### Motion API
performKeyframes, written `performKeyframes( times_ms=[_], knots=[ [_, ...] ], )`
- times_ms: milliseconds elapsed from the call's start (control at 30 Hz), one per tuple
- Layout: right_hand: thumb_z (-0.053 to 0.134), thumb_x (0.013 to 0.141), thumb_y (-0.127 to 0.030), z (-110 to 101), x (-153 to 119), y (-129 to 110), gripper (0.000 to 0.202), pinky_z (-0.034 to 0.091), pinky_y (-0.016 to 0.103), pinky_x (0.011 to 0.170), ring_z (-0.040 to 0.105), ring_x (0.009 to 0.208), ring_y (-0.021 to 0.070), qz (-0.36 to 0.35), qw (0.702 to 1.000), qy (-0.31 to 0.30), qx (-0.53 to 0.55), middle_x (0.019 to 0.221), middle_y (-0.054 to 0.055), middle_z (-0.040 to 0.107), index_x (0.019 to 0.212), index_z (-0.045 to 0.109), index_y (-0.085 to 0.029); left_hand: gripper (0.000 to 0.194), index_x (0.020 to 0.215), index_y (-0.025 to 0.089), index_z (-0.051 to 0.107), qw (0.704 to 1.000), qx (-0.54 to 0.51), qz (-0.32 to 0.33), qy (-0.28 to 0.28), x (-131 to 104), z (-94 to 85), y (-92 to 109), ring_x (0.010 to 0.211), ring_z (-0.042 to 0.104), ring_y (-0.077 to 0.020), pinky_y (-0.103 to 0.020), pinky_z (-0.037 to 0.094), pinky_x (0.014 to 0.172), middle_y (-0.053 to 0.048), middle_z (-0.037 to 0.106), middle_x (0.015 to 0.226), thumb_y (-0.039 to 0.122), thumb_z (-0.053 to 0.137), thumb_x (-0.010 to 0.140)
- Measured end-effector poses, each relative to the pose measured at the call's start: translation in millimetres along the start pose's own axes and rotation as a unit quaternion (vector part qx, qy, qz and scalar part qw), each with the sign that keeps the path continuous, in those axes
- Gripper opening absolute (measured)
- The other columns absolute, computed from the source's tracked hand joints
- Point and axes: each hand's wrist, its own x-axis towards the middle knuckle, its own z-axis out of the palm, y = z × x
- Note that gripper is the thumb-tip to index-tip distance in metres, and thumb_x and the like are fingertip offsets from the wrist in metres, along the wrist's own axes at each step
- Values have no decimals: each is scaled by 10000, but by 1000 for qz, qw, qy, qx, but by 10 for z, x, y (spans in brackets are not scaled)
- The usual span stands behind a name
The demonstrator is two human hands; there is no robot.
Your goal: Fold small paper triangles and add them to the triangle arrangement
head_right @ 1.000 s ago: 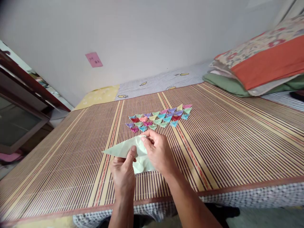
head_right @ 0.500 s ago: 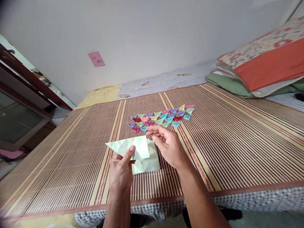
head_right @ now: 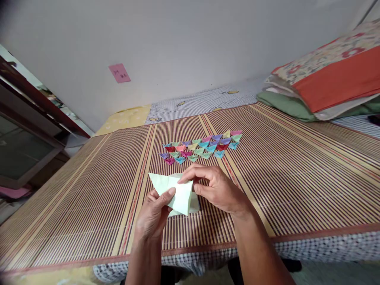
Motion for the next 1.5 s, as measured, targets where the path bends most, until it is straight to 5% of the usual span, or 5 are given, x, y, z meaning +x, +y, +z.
performKeyframes(
  times_ms=[167, 533, 733, 1033, 1500],
  knots=[
    [602, 849, -24, -11, -6, -19, 285, 535, 292, 765, 694, 870, 169, 19, 1000, -2, -19, 934, 15, 729, 902, 787, -235, 324, 621, 119, 717, 999, 36, 8, -16, 17, -46, -37, 473, 419, -83, -238, 310, 484, -22, 610, 561, 337, 956, 603],
    [598, 824, -1, -40, -5, -80, 292, 552, 309, 822, 700, 903, 172, 15, 999, -32, -36, 934, 9, 720, 861, 770, -235, 339, 656, 113, 732, 997, 64, -1, -54, 24, -69, -14, 456, 423, -74, -217, 304, 458, -15, 589, 556, 385, 933, 642],
    [660, 902, -122, -26, 3, -125, 163, 555, 308, 754, 677, 835, 174, 29, 998, -35, -47, 880, 18, 710, 807, 747, -224, 372, 680, 102, 751, 993, 76, -30, -84, 21, -61, 22, 438, 515, -111, -229, 322, 448, -80, 661, 570, 430, 923, 641],
    [680, 907, -178, 64, 16, -76, 155, 504, 290, 690, 636, 749, 165, 33, 994, 50, -91, 787, -1, 674, 764, 631, -212, 296, 724, 119, 806, 985, 133, 74, -85, 25, -49, -37, 496, 599, -151, -256, 372, 506, -147, 771, 709, 402, 814, 812],
    [652, 917, -178, 138, 27, -89, 101, 540, 276, 611, 707, 715, 178, 58, 988, 118, -86, 818, 19, 731, 822, 653, -213, 330, 871, 123, 817, 989, 86, 73, -100, 7, 19, -60, 485, 623, -145, -245, 394, 498, -142, 798, 782, 441, 732, 893]
  ],
)
